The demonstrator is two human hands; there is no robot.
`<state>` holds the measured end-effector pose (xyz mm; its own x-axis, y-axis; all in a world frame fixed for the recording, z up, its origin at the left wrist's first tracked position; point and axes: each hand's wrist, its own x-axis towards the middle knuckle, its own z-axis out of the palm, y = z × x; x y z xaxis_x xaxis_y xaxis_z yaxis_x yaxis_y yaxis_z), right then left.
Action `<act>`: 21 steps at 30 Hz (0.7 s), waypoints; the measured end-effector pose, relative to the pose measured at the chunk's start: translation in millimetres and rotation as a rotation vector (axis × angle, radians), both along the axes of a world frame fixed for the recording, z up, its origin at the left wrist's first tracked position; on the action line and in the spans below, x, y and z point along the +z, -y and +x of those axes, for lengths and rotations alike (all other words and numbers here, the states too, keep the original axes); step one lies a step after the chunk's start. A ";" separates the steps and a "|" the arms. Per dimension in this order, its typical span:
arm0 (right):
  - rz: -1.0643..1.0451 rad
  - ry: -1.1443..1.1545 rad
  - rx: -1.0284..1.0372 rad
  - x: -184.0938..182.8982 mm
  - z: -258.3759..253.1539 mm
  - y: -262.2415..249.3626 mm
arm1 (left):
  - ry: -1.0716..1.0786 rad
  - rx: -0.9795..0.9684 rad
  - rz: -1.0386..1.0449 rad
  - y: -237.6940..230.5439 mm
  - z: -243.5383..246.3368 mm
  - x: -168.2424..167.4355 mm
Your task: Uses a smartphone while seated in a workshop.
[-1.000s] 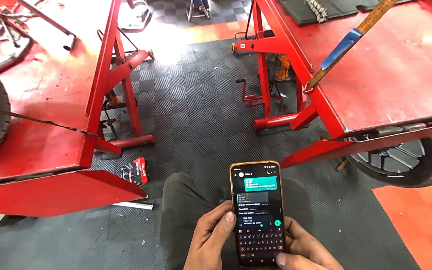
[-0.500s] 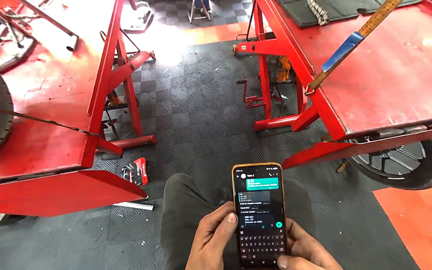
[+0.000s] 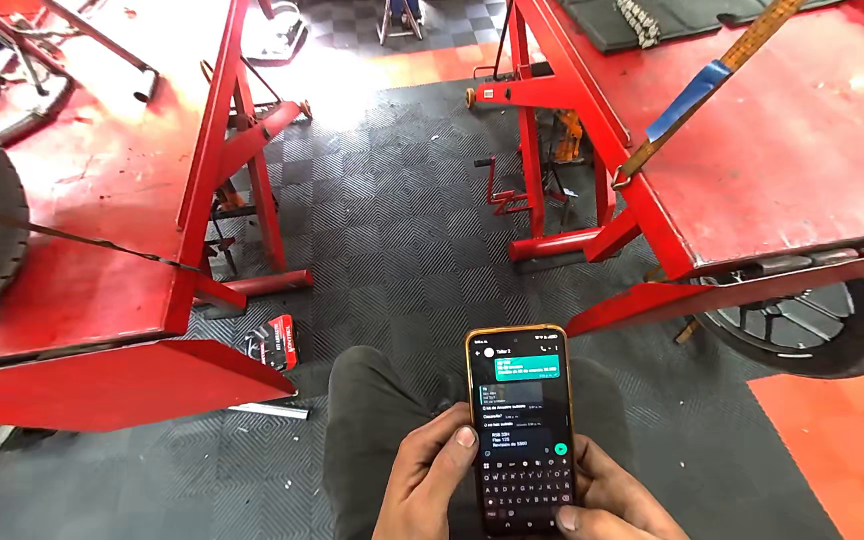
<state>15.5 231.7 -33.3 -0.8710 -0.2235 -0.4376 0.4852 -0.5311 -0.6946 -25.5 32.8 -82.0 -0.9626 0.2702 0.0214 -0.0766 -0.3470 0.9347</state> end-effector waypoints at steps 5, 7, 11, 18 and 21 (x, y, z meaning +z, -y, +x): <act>-0.011 0.010 -0.011 0.5 0.5 -0.5 | 0.002 -0.003 -0.003 -0.8 0.0 0.3; -0.007 0.018 -0.012 0.4 0.5 -0.9 | 0.005 -0.002 -0.004 -1.1 0.1 -0.7; 0.011 0.022 -0.007 -0.7 1.2 -1.3 | 0.008 0.007 -0.006 -1.9 0.8 -0.5; -0.005 0.013 -0.011 -1.1 0.3 -3.2 | 0.012 0.004 -0.009 -3.5 -0.5 1.2; -0.005 0.009 -0.007 -1.6 -0.2 -3.9 | 0.013 0.004 -0.005 -3.9 -1.1 1.4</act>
